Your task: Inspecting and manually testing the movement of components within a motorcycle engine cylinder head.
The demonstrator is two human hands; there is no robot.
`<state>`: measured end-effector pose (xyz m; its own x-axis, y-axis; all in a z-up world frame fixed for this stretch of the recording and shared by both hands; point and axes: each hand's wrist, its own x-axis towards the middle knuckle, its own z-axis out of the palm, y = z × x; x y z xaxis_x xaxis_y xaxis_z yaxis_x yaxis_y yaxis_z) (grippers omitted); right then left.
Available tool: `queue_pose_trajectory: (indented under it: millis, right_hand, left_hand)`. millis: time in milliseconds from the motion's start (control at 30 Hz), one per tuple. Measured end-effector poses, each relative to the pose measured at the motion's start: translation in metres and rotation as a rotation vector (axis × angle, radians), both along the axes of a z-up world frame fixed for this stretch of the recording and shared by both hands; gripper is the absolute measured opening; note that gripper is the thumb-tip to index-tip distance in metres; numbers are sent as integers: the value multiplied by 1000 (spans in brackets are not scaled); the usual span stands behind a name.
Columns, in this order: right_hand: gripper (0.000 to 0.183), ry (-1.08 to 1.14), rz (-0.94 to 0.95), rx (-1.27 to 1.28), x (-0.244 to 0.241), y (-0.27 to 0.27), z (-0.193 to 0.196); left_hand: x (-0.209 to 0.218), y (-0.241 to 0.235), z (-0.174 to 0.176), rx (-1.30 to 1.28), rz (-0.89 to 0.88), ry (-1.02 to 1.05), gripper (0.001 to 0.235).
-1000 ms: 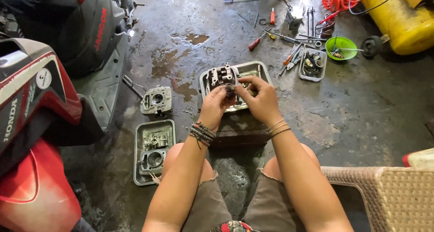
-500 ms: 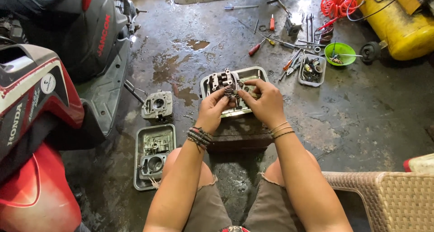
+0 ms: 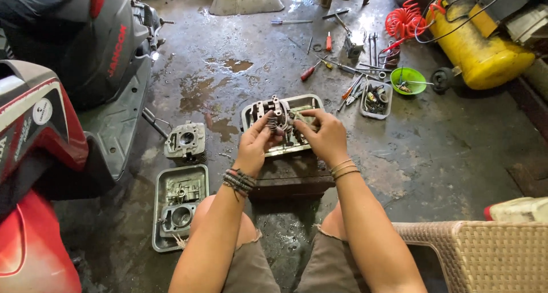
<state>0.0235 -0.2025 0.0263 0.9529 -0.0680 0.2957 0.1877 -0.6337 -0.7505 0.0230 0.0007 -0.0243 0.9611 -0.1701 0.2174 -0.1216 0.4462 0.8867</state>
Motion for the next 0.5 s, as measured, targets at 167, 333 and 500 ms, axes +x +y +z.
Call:
queue_pose_trajectory:
  millis: [167,333,500]
  right_hand:
    - [29,21,97,186,-13,14,7]
    - [35,2,154,171,-8,12,0]
    - [33,-79,72,46,-6,0,5]
  left_hand:
    - [-6,-14,2,61,-38,-8,45]
    - [-7,-11,1,33,-54,9,45]
    - [-1,1,3,-14,-28,22,44]
